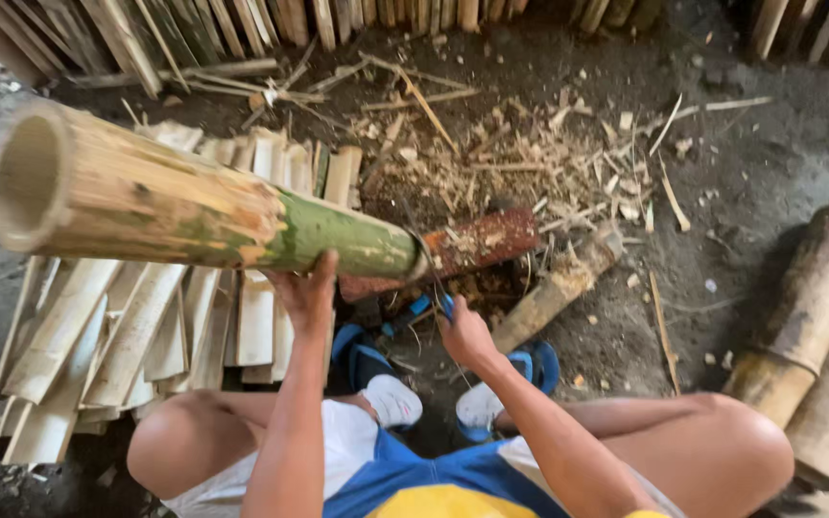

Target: The person sits on the ground and uses a knife and a wooden mallet to split a large bamboo pole into smaller strips. They repeatedly position the bamboo, strike the knife with the mallet, and separate the resulting pieces.

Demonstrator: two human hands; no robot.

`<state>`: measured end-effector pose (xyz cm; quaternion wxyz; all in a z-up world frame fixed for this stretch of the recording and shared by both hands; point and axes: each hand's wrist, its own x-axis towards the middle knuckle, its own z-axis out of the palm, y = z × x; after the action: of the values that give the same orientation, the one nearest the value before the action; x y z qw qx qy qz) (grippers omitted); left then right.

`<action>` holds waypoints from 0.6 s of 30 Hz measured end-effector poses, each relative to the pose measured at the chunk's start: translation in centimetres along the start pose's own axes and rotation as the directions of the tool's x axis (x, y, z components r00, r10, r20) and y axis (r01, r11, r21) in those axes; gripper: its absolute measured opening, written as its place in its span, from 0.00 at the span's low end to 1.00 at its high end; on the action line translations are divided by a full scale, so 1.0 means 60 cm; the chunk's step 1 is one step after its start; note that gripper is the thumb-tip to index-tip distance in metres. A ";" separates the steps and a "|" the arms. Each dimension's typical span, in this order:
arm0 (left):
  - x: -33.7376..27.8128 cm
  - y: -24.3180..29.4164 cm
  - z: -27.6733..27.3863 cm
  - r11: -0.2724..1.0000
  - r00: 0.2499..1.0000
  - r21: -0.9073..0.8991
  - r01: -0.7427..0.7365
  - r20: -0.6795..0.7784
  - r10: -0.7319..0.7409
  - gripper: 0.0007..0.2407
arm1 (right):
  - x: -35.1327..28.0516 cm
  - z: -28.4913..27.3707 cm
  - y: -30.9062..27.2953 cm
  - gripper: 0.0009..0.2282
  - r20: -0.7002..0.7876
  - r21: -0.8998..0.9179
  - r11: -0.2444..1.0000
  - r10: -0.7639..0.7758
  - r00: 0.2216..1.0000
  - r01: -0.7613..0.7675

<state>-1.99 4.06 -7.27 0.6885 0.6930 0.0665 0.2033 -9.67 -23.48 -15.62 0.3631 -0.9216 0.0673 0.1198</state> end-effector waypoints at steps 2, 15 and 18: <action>0.009 -0.003 0.026 0.997 0.990 0.015 -0.073 -0.116 0.075 0.48 | -0.027 -0.011 -0.043 0.16 -0.028 0.046 0.988 -0.147 0.989 0.148; 0.019 0.028 0.036 0.992 0.983 0.049 -0.118 -0.135 0.124 0.44 | 0.009 0.041 0.065 0.24 -0.040 -0.043 0.998 -0.053 0.998 0.051; 0.015 0.042 0.039 0.981 0.984 0.169 -0.095 -0.135 0.119 0.47 | 0.011 0.063 0.091 0.24 -0.156 0.133 0.990 0.059 0.986 -0.039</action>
<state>-0.74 2.12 -4.55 0.6112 0.7328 0.0951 0.2835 -10.85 -24.89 -22.00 0.4123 -0.9008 0.1266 0.0498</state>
